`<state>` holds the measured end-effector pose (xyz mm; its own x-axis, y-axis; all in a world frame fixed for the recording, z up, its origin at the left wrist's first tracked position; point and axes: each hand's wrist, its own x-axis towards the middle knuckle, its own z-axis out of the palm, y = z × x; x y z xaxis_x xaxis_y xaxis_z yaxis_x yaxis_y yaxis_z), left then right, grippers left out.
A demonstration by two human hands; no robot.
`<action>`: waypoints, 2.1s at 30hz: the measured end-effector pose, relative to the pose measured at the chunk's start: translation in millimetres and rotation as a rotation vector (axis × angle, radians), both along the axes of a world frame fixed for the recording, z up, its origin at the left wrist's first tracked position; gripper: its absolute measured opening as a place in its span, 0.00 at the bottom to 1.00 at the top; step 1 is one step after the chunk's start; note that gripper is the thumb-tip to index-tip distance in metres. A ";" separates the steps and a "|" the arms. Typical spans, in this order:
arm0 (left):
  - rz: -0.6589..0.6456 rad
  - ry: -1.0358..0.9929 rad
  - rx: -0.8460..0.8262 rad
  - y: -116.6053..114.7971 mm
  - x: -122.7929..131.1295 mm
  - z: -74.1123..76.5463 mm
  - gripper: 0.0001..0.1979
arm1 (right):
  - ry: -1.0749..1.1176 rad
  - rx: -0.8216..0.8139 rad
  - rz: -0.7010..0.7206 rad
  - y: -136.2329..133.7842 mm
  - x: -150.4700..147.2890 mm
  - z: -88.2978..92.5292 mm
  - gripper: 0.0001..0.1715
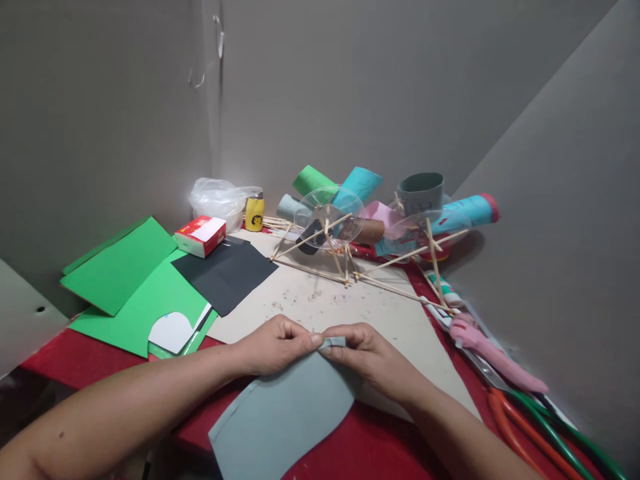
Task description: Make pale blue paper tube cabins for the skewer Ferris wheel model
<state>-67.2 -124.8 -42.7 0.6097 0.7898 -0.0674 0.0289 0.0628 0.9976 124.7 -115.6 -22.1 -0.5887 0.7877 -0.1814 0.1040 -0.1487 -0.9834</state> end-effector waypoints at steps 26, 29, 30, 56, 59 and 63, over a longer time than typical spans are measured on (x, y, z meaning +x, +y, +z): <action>0.208 0.219 0.750 -17.2 9.7 -0.3 0.19 | -0.044 0.206 0.051 -1.9 -0.1 -2.0 0.27; 0.195 0.192 0.713 -19.0 9.5 1.6 0.19 | -0.031 0.187 0.054 -1.8 1.0 -3.5 0.27; 0.179 0.172 0.659 -19.2 9.0 2.9 0.20 | -0.040 0.204 0.051 -1.0 1.8 -3.4 0.28; -0.039 -0.041 -0.096 -4.8 3.1 11.1 0.27 | -0.288 0.809 -0.057 0.0 9.6 10.5 0.25; -0.052 -0.060 -0.105 -5.2 3.0 11.1 0.25 | -0.295 0.828 -0.051 -2.4 8.7 11.5 0.25; -0.025 0.019 0.046 -8.3 3.9 12.9 0.22 | -0.289 0.825 -0.029 -4.3 8.2 11.6 0.24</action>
